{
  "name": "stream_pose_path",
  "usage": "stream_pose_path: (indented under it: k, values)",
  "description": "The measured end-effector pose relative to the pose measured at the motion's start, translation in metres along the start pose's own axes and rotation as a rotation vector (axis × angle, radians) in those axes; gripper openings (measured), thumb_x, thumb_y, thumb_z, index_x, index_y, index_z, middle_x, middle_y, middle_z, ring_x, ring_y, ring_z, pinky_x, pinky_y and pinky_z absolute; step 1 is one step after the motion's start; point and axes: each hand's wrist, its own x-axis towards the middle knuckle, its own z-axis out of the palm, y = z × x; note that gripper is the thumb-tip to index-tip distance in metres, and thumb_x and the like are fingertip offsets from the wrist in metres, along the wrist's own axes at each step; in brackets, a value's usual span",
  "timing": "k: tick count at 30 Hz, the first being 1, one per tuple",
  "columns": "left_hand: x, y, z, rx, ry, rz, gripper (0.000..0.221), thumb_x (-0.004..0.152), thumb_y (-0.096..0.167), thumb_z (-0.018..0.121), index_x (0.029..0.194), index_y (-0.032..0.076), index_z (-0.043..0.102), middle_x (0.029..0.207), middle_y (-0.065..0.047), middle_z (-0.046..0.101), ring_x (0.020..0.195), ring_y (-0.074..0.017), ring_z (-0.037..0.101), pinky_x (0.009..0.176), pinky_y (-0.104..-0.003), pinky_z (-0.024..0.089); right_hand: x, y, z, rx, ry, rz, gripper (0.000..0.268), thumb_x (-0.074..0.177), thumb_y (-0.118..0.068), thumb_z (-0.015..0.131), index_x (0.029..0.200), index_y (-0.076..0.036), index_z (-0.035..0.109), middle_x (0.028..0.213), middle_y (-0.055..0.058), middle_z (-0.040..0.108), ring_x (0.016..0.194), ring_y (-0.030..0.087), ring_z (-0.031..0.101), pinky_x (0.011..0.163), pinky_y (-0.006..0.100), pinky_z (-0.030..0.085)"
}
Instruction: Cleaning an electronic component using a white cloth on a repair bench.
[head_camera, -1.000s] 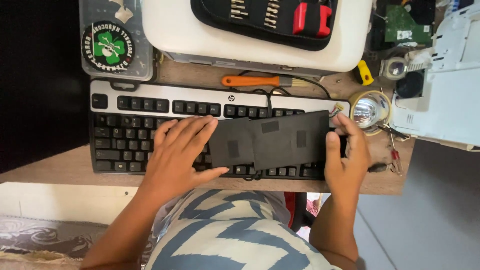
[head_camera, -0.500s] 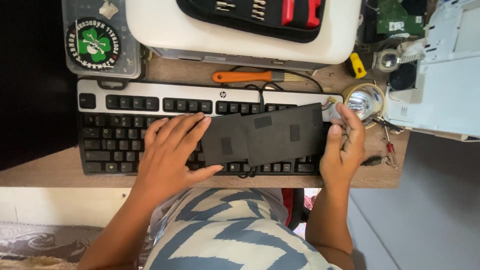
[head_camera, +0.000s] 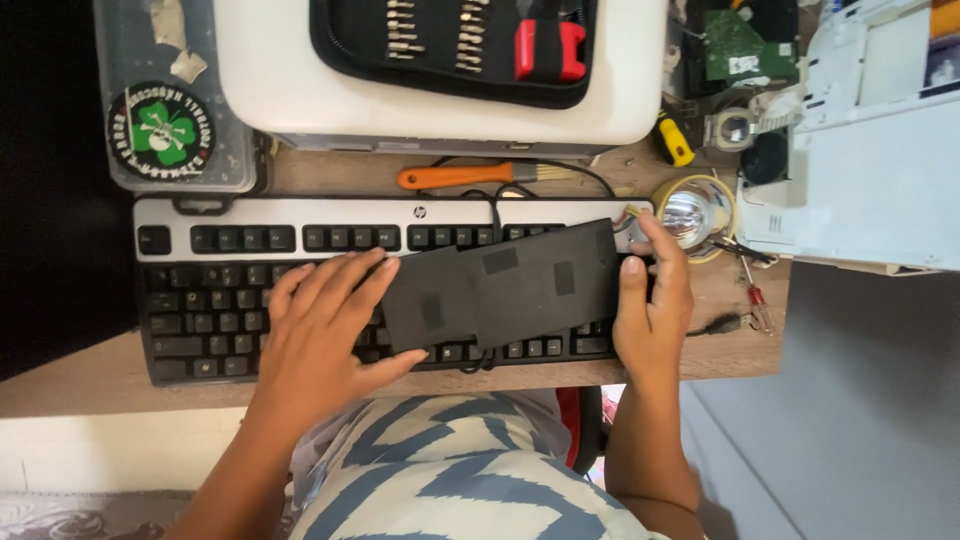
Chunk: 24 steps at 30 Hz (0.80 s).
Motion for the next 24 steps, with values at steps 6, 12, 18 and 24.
stream_pose_path:
  k: [6,12,18,24]
  values:
    - [-0.001,0.001,0.002,0.033,-0.026,-0.032,0.091,0.078,0.071,0.071,0.150,0.019,0.051,0.152,-0.002,0.055,0.139,-0.0242,0.050,0.117,-0.049,0.027,0.002,0.003,-0.003,-0.044,-0.004,-0.045,0.041,0.111,-0.025,0.044,0.144,-0.003,0.053,0.147,0.016,0.057,0.121,0.026,0.059,0.110,0.040,0.043]
    - [0.000,0.001,0.005,0.082,-0.016,-0.022,0.091,0.078,0.074,0.067,0.150,0.020,0.053,0.152,-0.003,0.055,0.140,-0.0239,0.051,0.117,-0.048,0.029,0.004,-0.006,-0.005,-0.064,-0.035,-0.020,0.042,0.110,-0.026,0.041,0.144,-0.004,0.054,0.151,0.015,0.055,0.123,0.025,0.060,0.111,0.041,0.041]
    - [-0.001,0.000,0.007,0.077,-0.002,-0.027,0.091,0.076,0.073,0.070,0.149,0.022,0.052,0.152,-0.001,0.055,0.139,-0.0238,0.051,0.116,-0.049,0.030,0.005,-0.005,-0.005,-0.083,-0.052,-0.024,0.045,0.110,-0.031,0.039,0.143,-0.005,0.055,0.150,0.017,0.056,0.135,0.030,0.055,0.115,0.044,0.037]
    - [-0.001,0.001,0.004,0.043,-0.048,-0.052,0.093,0.077,0.072,0.071,0.152,0.022,0.049,0.154,0.000,0.052,0.141,-0.0228,0.048,0.116,-0.048,0.027,0.006,-0.011,-0.008,-0.099,-0.061,-0.051,0.042,0.110,-0.025,0.040,0.143,-0.004,0.055,0.150,0.017,0.056,0.137,0.031,0.053,0.116,0.044,0.037]
